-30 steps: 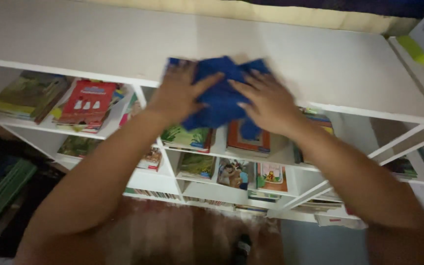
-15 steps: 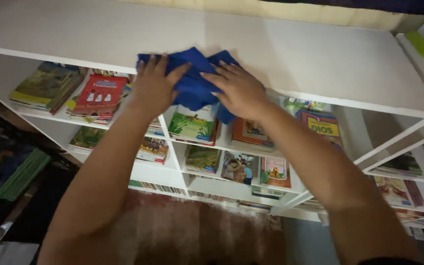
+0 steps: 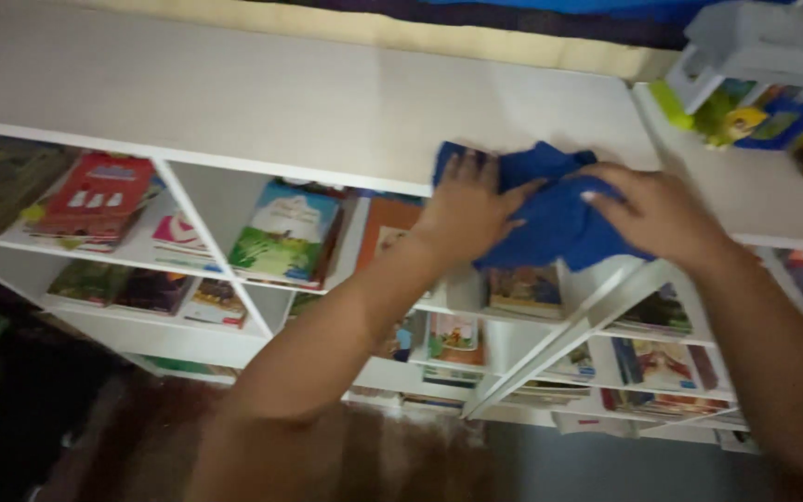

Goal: The person wipes the top of a white bookshelf with a blue cloth. They then pick up several toys from the floor, including a toy jeep, a toy car, a toy motorcycle, a plush cat, a plush sheep, and a toy ball, wiping each one with the cloth before placing them on the shelf.

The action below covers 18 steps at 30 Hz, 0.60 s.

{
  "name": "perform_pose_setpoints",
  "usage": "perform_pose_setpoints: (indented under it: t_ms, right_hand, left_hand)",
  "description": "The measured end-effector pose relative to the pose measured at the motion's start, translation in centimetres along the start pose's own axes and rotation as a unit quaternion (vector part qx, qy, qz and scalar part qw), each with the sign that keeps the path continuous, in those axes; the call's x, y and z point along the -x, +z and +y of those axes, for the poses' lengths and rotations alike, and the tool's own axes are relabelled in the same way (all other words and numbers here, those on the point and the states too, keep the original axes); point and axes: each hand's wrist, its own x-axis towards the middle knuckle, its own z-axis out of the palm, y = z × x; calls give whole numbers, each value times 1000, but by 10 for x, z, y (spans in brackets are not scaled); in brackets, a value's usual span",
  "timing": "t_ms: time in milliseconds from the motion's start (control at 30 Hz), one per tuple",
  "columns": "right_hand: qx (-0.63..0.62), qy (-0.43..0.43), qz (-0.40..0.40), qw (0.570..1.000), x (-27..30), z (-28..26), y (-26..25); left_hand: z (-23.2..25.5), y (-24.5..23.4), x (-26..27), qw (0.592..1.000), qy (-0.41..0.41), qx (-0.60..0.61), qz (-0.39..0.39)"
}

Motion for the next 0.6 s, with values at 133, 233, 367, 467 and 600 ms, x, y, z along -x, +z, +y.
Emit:
perform_pose_setpoints:
  t_ms: [133, 233, 367, 467, 600]
  right_hand:
    - [-5, 120, 18, 993, 15, 11, -48]
    - [73, 28, 82, 994, 13, 38, -55]
    - [109, -44, 132, 984, 0, 38, -48]
    - [72, -47, 120, 989, -9, 31, -38]
    - [15, -72, -21, 997, -28, 80, 13]
  left_hand:
    - [31, -2, -56, 998, -13, 54, -1]
    - [40, -6, -102, 994, -95, -29, 36]
    - [36, 6, -126, 976, -116, -128, 130]
    - [42, 12, -122, 968, -177, -167, 59]
    - [36, 11, -108, 946, -209, 39, -244]
